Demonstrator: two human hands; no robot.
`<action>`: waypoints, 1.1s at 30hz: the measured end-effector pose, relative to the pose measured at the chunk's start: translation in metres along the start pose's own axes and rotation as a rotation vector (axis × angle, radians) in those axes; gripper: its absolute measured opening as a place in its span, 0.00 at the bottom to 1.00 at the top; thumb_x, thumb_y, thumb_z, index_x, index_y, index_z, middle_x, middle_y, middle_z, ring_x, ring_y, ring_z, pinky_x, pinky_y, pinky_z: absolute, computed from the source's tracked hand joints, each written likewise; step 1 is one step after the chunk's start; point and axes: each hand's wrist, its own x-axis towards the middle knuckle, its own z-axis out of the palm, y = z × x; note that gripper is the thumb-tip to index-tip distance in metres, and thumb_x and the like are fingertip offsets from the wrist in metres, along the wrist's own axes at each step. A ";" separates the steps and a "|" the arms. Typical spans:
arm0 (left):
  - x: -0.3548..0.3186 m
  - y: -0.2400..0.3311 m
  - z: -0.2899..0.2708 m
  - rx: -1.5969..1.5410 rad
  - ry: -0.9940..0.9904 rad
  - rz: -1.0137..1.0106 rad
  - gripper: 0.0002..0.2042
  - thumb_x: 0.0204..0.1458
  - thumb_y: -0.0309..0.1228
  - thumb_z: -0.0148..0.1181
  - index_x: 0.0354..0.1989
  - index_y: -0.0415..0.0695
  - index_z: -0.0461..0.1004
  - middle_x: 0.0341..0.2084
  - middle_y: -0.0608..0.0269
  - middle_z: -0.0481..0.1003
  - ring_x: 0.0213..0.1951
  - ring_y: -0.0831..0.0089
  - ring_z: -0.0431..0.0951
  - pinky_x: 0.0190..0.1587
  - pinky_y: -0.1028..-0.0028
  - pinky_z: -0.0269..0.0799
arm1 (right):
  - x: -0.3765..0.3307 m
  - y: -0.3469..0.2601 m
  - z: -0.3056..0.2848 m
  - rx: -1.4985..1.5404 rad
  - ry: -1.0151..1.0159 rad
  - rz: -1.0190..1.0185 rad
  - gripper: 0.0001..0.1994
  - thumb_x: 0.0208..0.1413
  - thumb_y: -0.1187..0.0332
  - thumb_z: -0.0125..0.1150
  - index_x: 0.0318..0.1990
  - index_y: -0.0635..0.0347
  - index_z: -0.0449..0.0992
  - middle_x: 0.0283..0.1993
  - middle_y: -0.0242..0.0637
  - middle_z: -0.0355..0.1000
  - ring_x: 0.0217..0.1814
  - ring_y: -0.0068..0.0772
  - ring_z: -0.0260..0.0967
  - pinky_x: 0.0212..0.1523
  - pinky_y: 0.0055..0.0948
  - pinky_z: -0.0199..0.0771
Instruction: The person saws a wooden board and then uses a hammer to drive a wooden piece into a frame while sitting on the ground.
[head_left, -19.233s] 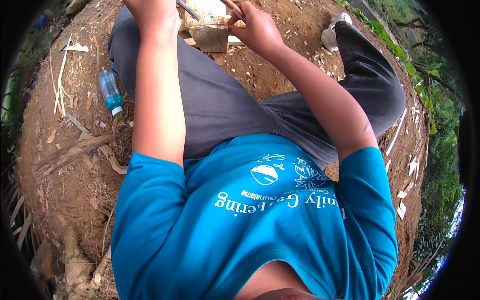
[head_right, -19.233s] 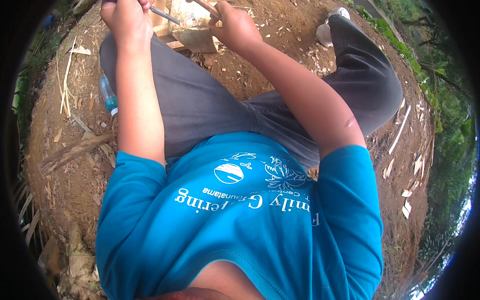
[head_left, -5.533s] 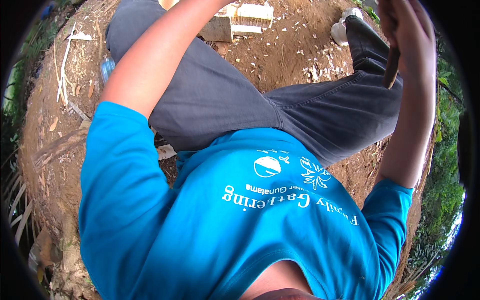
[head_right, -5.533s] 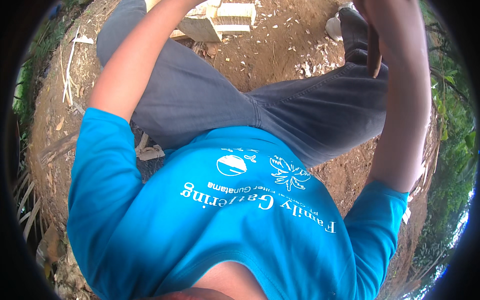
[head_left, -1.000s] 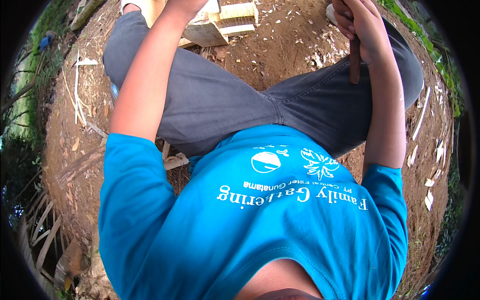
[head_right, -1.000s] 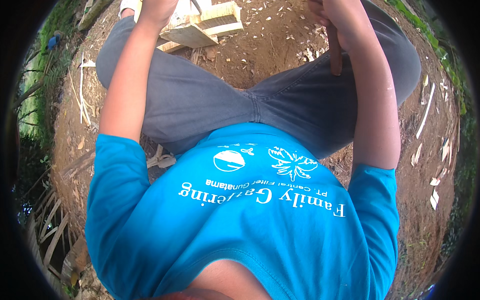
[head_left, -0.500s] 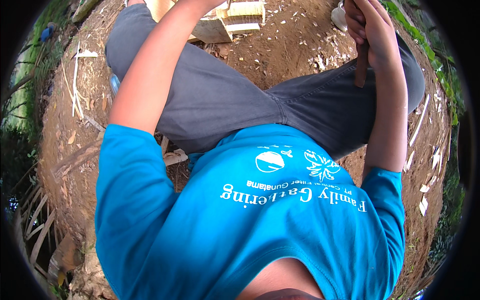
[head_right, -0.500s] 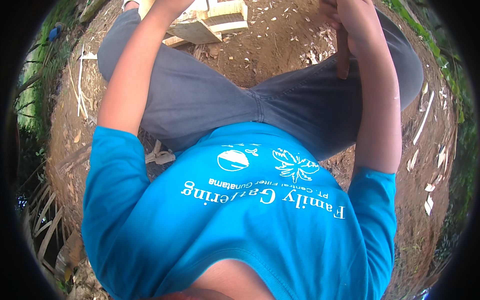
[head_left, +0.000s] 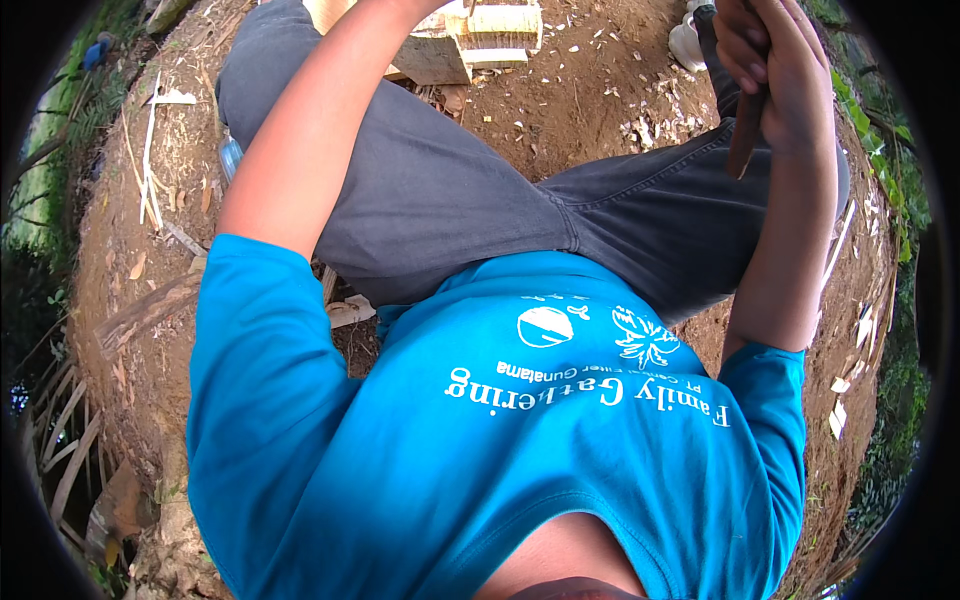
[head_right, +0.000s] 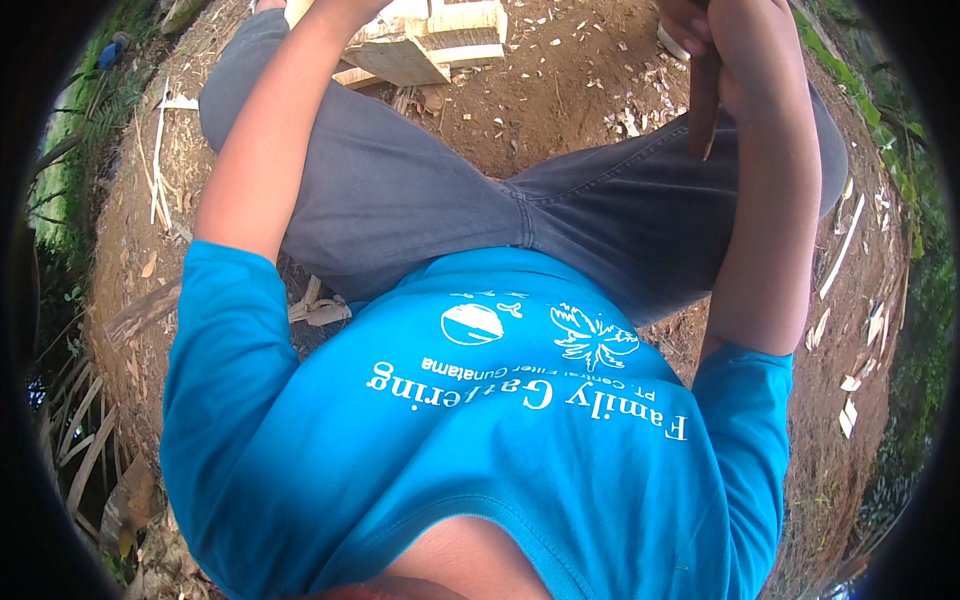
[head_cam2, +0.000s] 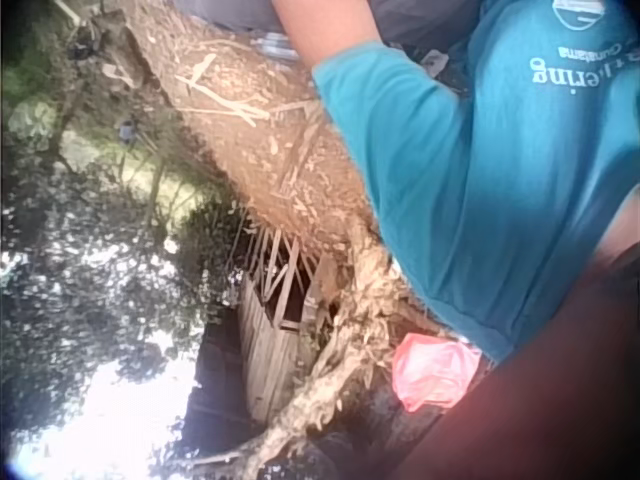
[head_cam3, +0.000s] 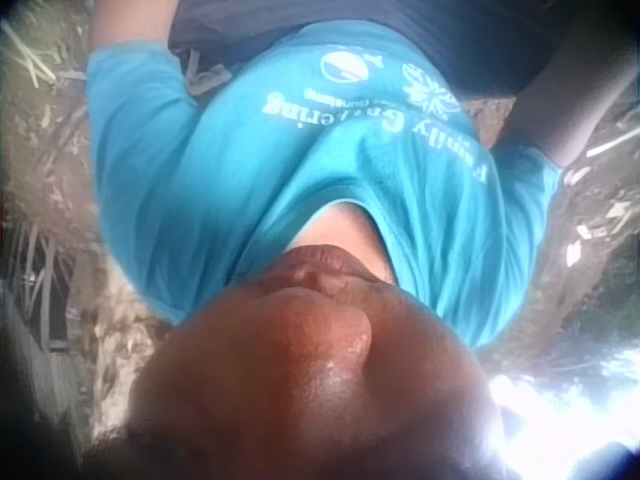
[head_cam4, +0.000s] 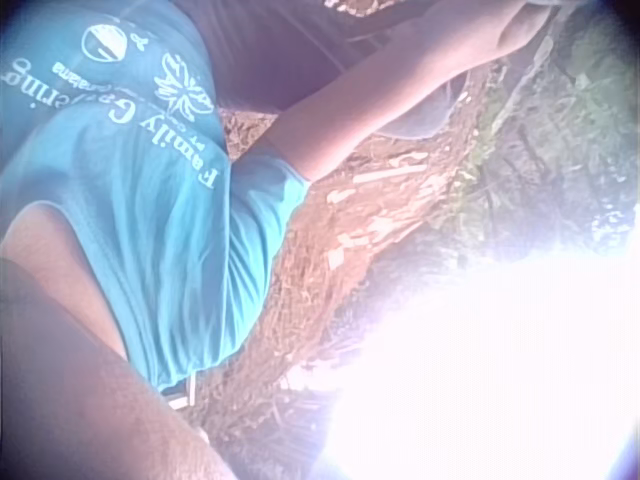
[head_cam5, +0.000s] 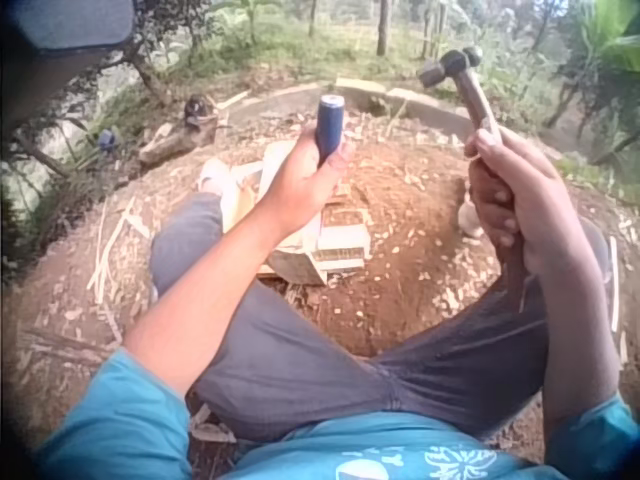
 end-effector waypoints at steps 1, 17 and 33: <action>0.001 -0.002 -0.002 0.020 -0.025 0.020 0.12 0.70 0.41 0.54 0.44 0.44 0.66 0.29 0.72 0.65 0.31 0.80 0.65 0.37 0.75 0.66 | 0.003 0.003 -0.003 0.010 -0.010 0.007 0.10 0.73 0.60 0.52 0.43 0.56 0.70 0.22 0.20 0.53 0.15 0.12 0.47 0.13 0.18 0.47; 0.003 0.006 0.010 0.020 0.029 0.038 0.15 0.70 0.44 0.54 0.43 0.43 0.67 0.29 0.70 0.66 0.34 0.78 0.66 0.40 0.72 0.66 | 0.023 0.041 -0.049 0.688 -0.109 0.224 0.10 0.73 0.60 0.51 0.44 0.56 0.70 0.22 0.19 0.54 0.15 0.11 0.47 0.12 0.17 0.49; 0.001 0.001 0.010 0.062 0.057 0.073 0.14 0.70 0.43 0.54 0.44 0.43 0.67 0.31 0.69 0.65 0.36 0.76 0.67 0.43 0.71 0.67 | -0.001 -0.007 0.006 -0.123 0.075 -0.035 0.10 0.74 0.61 0.50 0.46 0.58 0.70 0.22 0.20 0.53 0.14 0.11 0.47 0.12 0.17 0.49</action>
